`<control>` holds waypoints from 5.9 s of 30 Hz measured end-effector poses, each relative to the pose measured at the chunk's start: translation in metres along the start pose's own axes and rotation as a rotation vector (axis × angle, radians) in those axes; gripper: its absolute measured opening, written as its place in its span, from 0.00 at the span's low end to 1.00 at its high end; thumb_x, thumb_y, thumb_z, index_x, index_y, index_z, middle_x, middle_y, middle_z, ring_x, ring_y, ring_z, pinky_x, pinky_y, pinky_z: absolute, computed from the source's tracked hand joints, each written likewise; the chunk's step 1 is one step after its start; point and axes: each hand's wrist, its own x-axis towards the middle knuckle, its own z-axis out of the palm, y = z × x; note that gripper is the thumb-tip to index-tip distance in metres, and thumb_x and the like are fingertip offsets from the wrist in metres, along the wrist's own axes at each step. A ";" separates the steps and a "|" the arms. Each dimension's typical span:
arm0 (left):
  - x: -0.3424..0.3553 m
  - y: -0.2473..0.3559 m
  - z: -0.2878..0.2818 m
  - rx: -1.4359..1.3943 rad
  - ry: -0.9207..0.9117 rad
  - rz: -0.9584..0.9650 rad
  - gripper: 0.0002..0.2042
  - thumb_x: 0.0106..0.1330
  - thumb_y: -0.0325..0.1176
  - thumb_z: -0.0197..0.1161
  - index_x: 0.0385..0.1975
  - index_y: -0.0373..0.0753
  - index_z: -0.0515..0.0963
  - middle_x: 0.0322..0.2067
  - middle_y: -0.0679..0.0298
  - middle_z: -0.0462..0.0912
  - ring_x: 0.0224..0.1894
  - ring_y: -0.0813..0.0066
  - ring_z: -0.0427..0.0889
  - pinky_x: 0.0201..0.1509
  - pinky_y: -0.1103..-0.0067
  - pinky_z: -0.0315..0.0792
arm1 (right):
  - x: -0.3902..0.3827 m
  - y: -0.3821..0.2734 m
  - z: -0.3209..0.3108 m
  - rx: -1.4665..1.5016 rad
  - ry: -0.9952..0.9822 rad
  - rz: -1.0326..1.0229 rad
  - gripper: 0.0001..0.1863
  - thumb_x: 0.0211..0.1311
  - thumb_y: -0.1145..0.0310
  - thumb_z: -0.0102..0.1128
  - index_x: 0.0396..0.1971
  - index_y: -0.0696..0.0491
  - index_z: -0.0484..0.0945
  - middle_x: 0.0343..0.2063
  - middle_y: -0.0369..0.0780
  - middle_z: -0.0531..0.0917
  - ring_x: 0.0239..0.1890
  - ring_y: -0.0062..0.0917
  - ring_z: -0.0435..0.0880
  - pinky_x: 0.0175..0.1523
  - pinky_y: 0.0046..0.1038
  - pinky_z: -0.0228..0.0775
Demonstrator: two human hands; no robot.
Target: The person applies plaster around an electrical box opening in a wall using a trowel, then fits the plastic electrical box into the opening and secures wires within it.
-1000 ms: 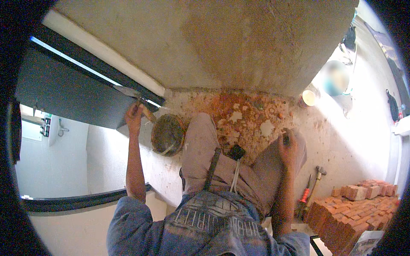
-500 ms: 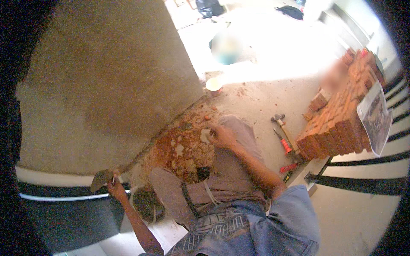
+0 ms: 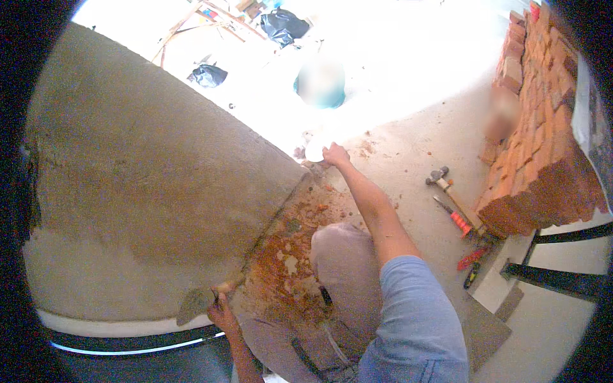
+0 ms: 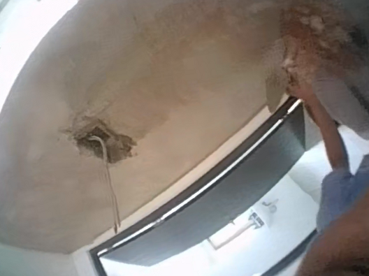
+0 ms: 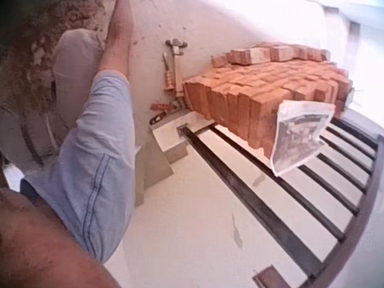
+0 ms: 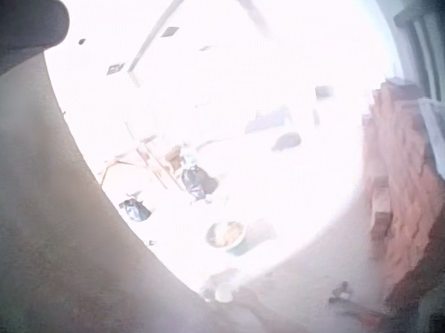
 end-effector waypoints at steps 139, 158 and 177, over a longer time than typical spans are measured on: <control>-0.121 -0.031 -0.093 -0.321 -0.417 -0.327 0.26 0.62 0.52 0.60 0.52 0.39 0.74 0.52 0.51 0.75 0.54 0.52 0.74 0.60 0.60 0.65 | -0.275 -0.438 -0.250 -0.086 -0.126 -1.231 0.30 0.63 0.48 0.53 0.55 0.59 0.69 0.45 0.54 0.79 0.48 0.46 0.79 0.52 0.41 0.71; -0.207 -0.127 0.068 0.106 -0.113 -0.079 0.27 0.62 0.59 0.52 0.55 0.49 0.73 0.66 0.52 0.55 0.67 0.43 0.52 0.66 0.42 0.38 | -0.362 -0.607 -0.243 -0.087 -0.064 -1.357 0.28 0.66 0.51 0.49 0.55 0.58 0.71 0.49 0.49 0.79 0.53 0.41 0.78 0.56 0.38 0.68; -0.160 -0.129 0.062 0.181 -0.366 -0.304 0.45 0.58 0.55 0.60 0.70 0.44 0.44 0.68 0.41 0.41 0.70 0.37 0.39 0.66 0.45 0.47 | -0.305 -0.635 -0.401 -0.705 0.441 -1.497 0.21 0.62 0.47 0.53 0.49 0.43 0.78 0.50 0.37 0.79 0.54 0.36 0.77 0.59 0.39 0.68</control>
